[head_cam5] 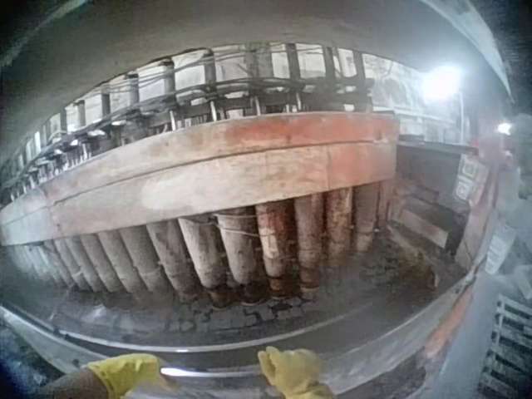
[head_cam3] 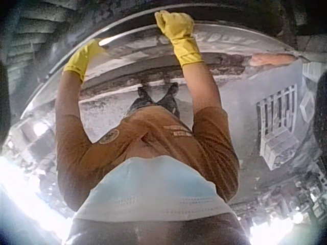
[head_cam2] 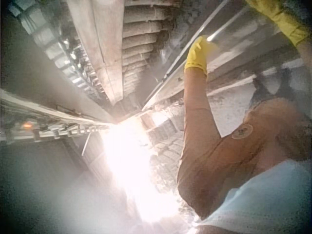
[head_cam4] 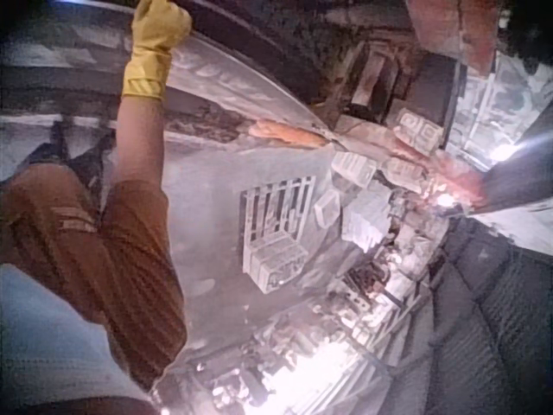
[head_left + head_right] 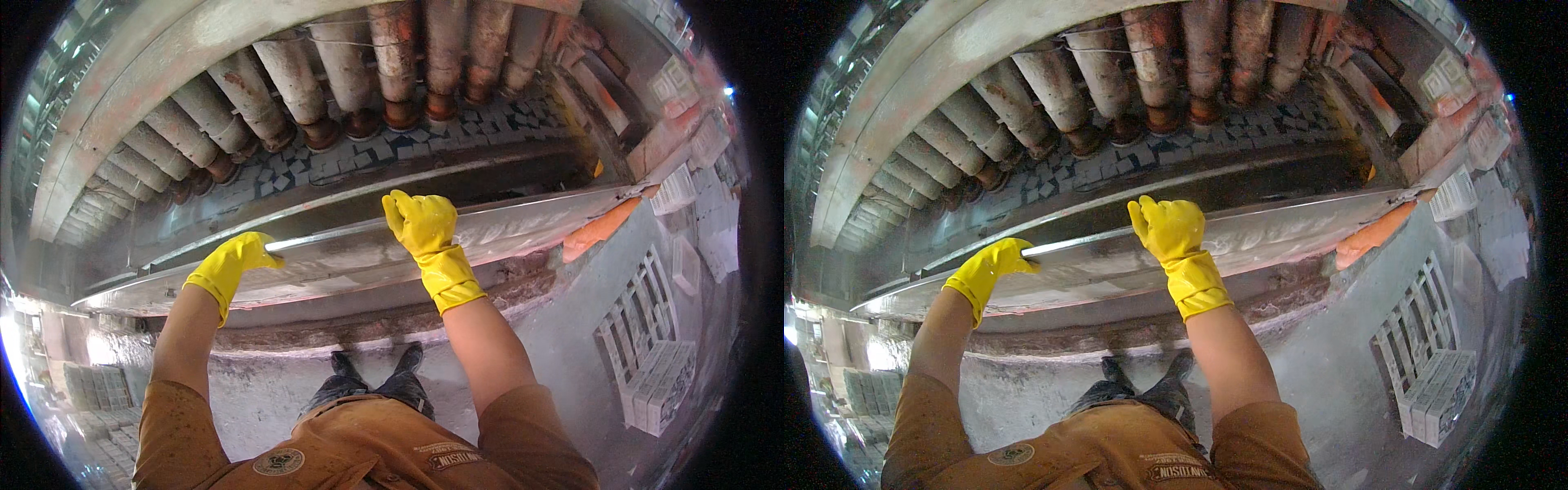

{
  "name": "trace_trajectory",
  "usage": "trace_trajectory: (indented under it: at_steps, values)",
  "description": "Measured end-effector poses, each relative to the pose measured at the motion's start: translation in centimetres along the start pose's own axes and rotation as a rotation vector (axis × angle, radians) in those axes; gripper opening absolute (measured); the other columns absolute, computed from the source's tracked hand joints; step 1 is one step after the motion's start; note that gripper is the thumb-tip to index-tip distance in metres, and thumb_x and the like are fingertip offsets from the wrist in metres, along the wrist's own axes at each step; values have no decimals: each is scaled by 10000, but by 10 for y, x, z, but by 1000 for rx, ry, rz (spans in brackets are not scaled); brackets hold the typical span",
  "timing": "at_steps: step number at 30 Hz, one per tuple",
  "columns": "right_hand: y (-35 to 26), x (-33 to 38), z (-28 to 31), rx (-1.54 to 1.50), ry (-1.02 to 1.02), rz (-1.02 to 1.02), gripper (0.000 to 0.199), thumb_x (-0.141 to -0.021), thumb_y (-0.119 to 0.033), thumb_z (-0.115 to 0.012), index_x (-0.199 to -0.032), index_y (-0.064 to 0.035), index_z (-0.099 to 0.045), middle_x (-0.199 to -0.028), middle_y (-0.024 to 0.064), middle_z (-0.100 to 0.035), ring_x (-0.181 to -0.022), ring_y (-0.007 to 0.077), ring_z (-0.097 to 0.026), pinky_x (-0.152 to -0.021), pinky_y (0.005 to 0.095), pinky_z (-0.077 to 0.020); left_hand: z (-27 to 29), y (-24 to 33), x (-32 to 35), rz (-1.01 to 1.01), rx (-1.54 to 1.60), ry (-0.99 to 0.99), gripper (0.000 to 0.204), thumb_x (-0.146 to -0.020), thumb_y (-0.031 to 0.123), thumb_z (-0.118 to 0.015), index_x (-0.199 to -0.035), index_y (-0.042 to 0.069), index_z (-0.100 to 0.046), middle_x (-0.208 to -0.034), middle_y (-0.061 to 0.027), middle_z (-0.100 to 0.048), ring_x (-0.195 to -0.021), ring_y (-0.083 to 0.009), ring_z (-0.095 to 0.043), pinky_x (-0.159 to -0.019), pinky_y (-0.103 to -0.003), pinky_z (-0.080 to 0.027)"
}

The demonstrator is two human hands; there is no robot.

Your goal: The person repeatedly lifts and places a long metal tray onto a roller conveyor, adjusting its position to align with white square tiles. The person also uses a metal bar to push tiles within a blue crate.

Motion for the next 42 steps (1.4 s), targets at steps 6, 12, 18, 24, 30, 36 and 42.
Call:
trace_trajectory:
  at_steps: [6, 12, 18, 24, 30, 36, 42]
  values:
    - [6, -2, -10, 4, -57, -13, 149, -915, -303, -789, -883, -163, -748, -571, 56, -590, -501, 304, -580, -495, 452, -434, 3, 4, -4, -12, 20, -76, 432, -801, 433, -853, -1099, 124, -802, -1014, -144, -788, -929, -314, -719, -852, -431, -548]
    - [13, -14, -20, 81, -141, -25, 190, -962, -336, -729, -883, -166, -763, -602, 75, -642, -529, 311, -619, -518, 458, -466, 9, -2, -24, -73, -18, -70, 527, -782, 471, -839, -1167, 114, -787, -1083, -184, -783, -1014, -377, -722, -902, -466, -546]
    - [18, -36, -39, 137, -255, -62, 255, -1012, -354, -628, -946, -169, -791, -650, 127, -675, -588, 380, -649, -569, 500, -499, 23, 9, -44, -202, 32, -74, 639, -786, 468, -829, -1308, 109, -740, -1179, -205, -765, -1097, -395, -707, -949, -477, -538]
    - [37, -41, -61, 244, -336, -95, 250, -997, -356, -644, -963, -170, -808, -734, 123, -727, -665, 379, -688, -633, 505, -540, 53, 26, -46, -217, 74, -222, 654, -849, 485, -792, -1387, 127, -688, -1302, -189, -726, -1188, -406, -671, -1016, -484, -511]
    - [51, -41, -79, 297, -391, -74, 264, -1009, -351, -626, -1037, -162, -808, -877, 114, -781, -751, 354, -716, -714, 491, -569, 60, 17, -67, -316, 118, -183, 675, -866, 496, -785, -1411, 116, -664, -1336, -182, -714, -1222, -408, -661, -1034, -491, -508]
    - [65, -46, -92, 331, -486, -150, 269, -1016, -349, -600, -1040, -173, -801, -888, 125, -777, -755, 363, -712, -709, 494, -564, 70, 23, -77, -543, 298, -126, 812, -896, 537, -777, -1503, 45, -556, -1411, -201, -669, -1281, -402, -636, -1094, -465, -485]
    - [66, -48, -95, 359, -488, -119, 274, -1011, -348, -596, -1049, -165, -796, -800, 136, -741, -729, 384, -695, -683, 527, -544, 112, 9, -51, -541, 523, 220, 718, -957, 480, -751, -1495, 46, -558, -1425, -209, -655, -1291, -400, -632, -1085, -465, -494]
Point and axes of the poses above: each hand's wrist, its own x-axis away from the middle knuckle, its own z-axis out of the back of the hand, y = z × x, the point moved 10 cm from there along -x, towards the middle knuckle
